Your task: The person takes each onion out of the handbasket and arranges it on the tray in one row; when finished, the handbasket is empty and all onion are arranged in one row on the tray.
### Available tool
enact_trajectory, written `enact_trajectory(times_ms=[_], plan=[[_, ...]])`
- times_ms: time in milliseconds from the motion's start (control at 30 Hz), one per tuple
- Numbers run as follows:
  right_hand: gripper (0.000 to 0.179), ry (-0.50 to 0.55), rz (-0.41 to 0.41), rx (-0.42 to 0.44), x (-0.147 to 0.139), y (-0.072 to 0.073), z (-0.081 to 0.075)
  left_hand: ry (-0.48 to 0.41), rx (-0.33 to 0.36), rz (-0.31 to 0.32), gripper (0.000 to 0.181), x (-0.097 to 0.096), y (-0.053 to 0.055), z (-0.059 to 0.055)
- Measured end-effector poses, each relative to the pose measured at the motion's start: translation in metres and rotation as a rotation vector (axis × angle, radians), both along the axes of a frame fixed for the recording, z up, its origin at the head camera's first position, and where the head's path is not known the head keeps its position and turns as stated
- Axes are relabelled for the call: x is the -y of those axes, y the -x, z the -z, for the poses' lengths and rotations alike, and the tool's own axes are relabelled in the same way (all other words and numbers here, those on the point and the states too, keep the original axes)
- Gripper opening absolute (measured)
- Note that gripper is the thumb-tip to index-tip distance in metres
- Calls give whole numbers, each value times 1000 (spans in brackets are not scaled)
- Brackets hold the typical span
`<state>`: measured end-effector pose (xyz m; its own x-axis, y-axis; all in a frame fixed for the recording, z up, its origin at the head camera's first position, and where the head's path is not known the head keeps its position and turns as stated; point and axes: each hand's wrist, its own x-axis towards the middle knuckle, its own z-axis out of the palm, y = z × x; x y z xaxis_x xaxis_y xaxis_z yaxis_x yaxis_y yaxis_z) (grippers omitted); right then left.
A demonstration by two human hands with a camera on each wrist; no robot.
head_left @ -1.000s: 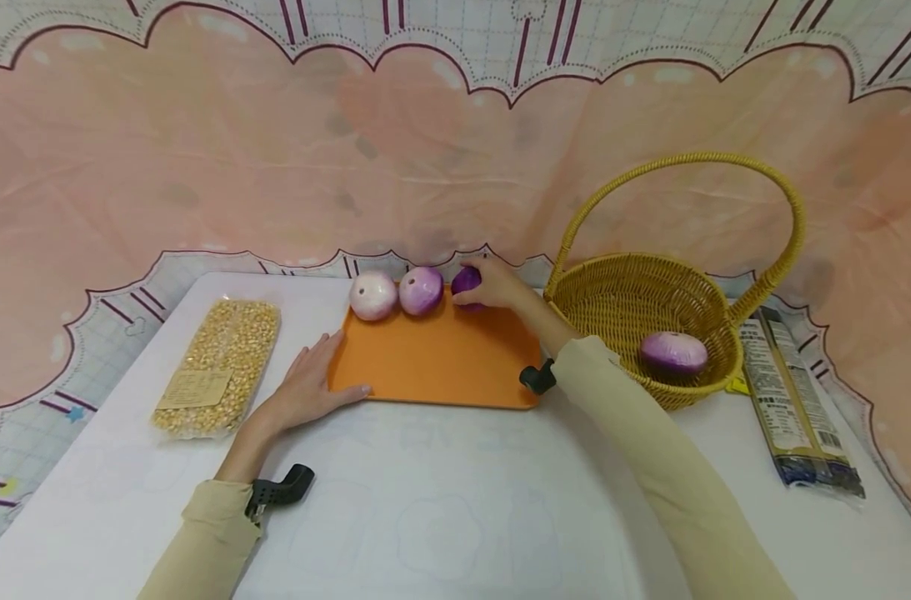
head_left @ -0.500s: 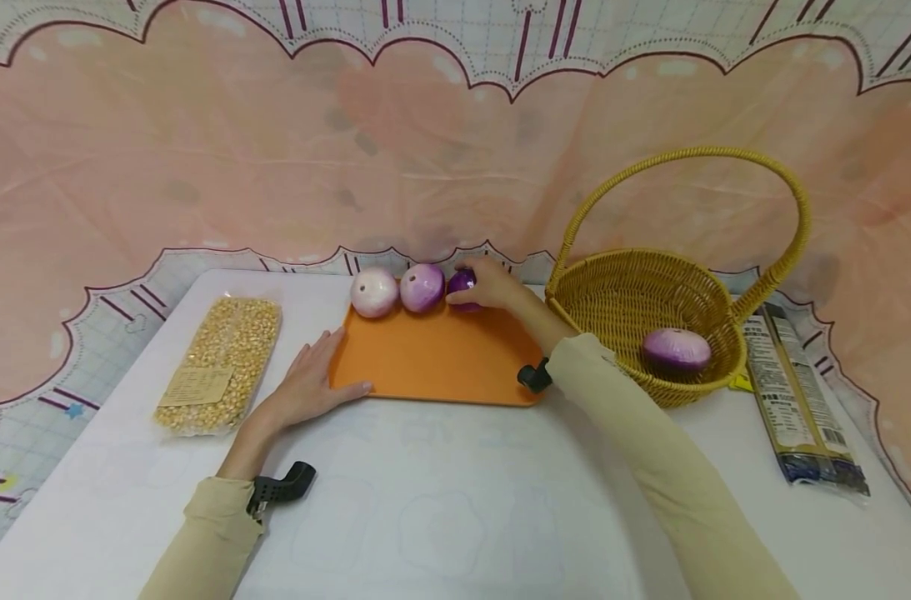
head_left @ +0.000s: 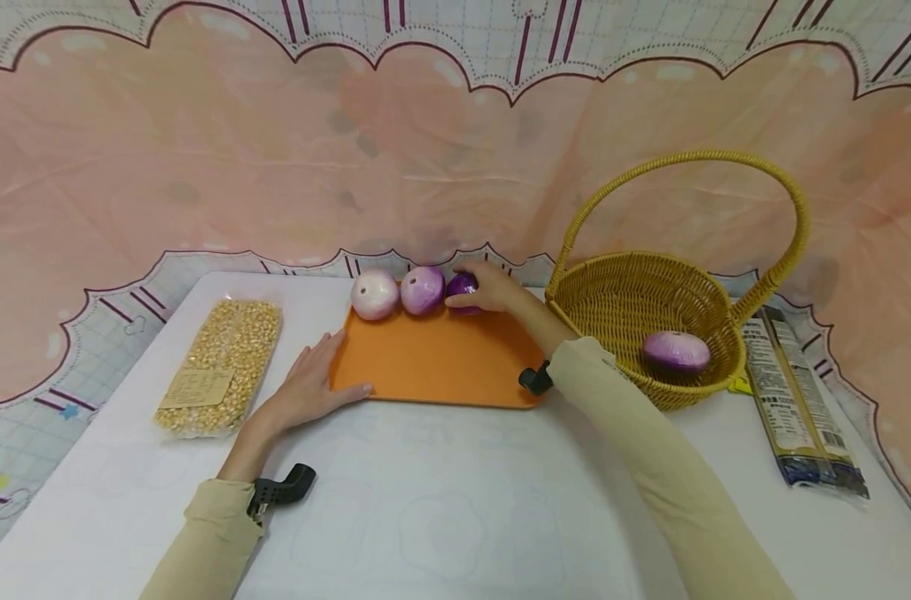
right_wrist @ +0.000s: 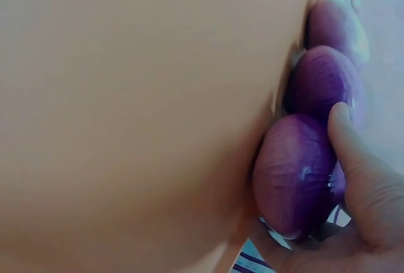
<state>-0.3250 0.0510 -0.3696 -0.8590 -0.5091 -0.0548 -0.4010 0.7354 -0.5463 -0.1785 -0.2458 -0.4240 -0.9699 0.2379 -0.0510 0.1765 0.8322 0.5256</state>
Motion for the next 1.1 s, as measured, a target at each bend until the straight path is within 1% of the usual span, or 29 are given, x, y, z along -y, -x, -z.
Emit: enact_trajectory(times_ms=[200, 400, 600, 867, 1100], plan=[[68, 23, -9, -14, -2, 2, 6, -2, 5, -1, 103, 0, 0, 0], [69, 46, 7, -18, -2, 1, 8, 1, 1, 3, 103, 0, -1, 0], [69, 89, 19, -21, -2, 0, 10, 4, -6, 4, 103, 0, 0, 1], [67, 142, -2, -72, -1, -2, 13, 0, -3, 4, 104, -1, 0, 1], [69, 170, 30, -69, -1, -1, 18, 3, -4, 5, 103, 0, 0, 1]])
